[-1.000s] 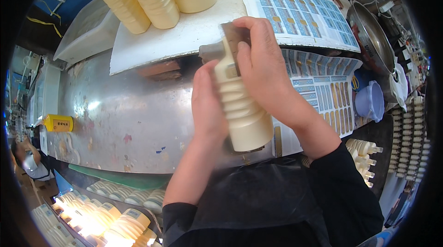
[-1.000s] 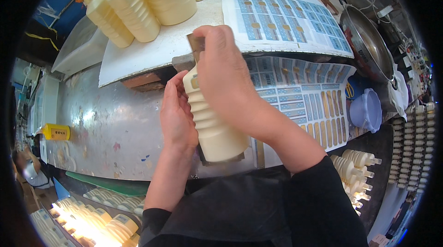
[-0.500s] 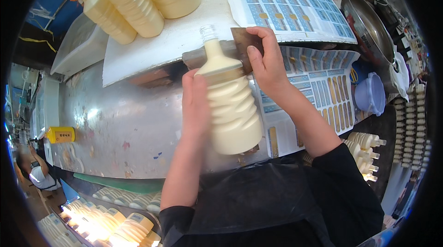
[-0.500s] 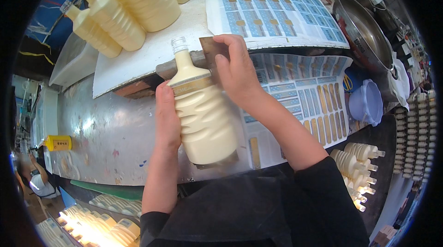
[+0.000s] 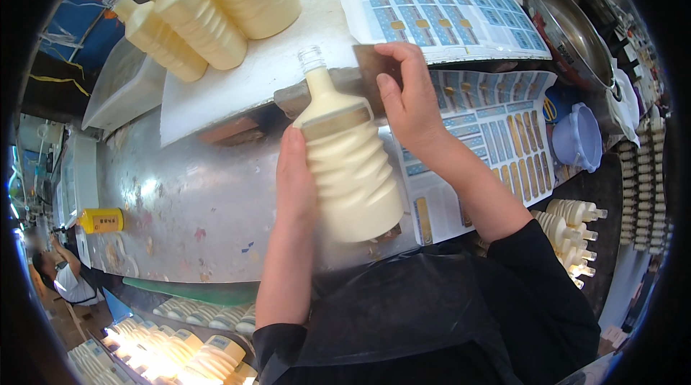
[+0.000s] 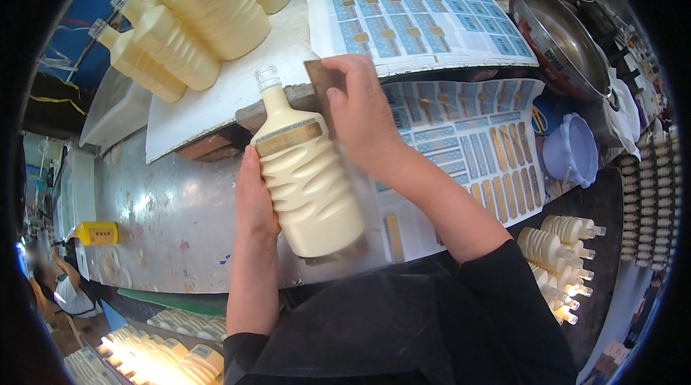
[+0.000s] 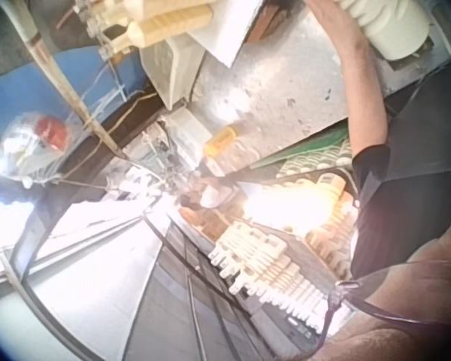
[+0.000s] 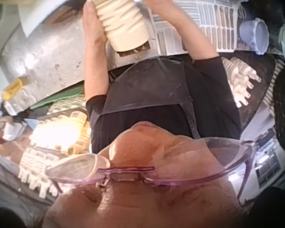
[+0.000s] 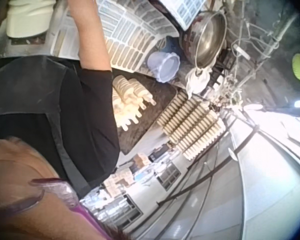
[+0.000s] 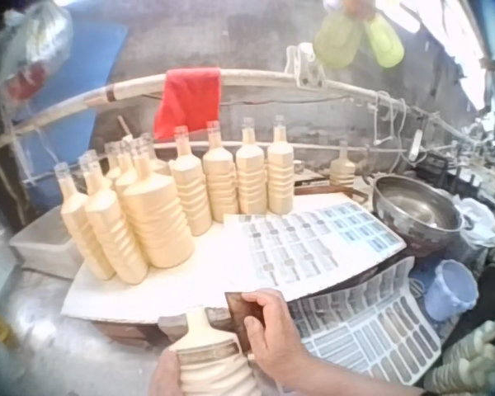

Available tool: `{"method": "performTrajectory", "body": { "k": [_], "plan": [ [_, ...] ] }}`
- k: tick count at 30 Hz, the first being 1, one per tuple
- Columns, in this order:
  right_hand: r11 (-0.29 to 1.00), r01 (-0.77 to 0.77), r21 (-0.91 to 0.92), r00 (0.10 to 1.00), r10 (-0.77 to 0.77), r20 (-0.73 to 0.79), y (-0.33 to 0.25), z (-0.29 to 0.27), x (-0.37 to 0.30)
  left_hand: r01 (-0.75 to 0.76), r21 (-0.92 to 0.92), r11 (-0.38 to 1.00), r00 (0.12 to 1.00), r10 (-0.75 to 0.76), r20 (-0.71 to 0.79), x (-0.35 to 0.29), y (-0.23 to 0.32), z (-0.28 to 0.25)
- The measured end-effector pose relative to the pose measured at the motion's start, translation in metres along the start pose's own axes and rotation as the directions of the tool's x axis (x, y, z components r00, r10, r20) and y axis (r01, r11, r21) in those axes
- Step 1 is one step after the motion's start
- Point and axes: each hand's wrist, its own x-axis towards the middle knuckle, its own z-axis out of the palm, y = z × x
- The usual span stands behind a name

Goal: The person applies labels to cream-colored plastic bottles using a handheld squeegee-like tool. They peel labels from a sheet, position them on the bottle, and smooth them down, repeating the process for multiple bottles.

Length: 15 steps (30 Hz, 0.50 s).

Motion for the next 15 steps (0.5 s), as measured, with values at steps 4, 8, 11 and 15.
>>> {"method": "performTrajectory", "body": {
  "k": [4, 8, 11, 15],
  "plan": [
    [0.969, -0.166, 0.185, 0.986, 0.157, 0.062, -0.021, 0.003, 0.002, 0.171, -0.284, 0.944, 0.984, -0.179, -0.004, -0.018, 0.025, 0.022],
    [0.999, -0.043, -0.017, 0.995, 0.044, 0.085, -0.051, 0.018, 0.009, 0.186, -0.328, 0.926, 0.981, -0.192, 0.015, -0.021, 0.027, 0.026],
    [0.994, 0.041, -0.099, 0.99, -0.028, 0.135, -0.069, 0.031, 0.012, 0.173, -0.287, 0.942, 0.981, -0.19, -0.032, -0.027, 0.031, 0.032],
    [0.992, 0.006, -0.129, 0.973, 0.024, 0.23, -0.091, 0.055, 0.011, 0.135, -0.317, 0.939, 0.986, -0.157, -0.046, -0.028, 0.031, 0.036]
  ]
}}
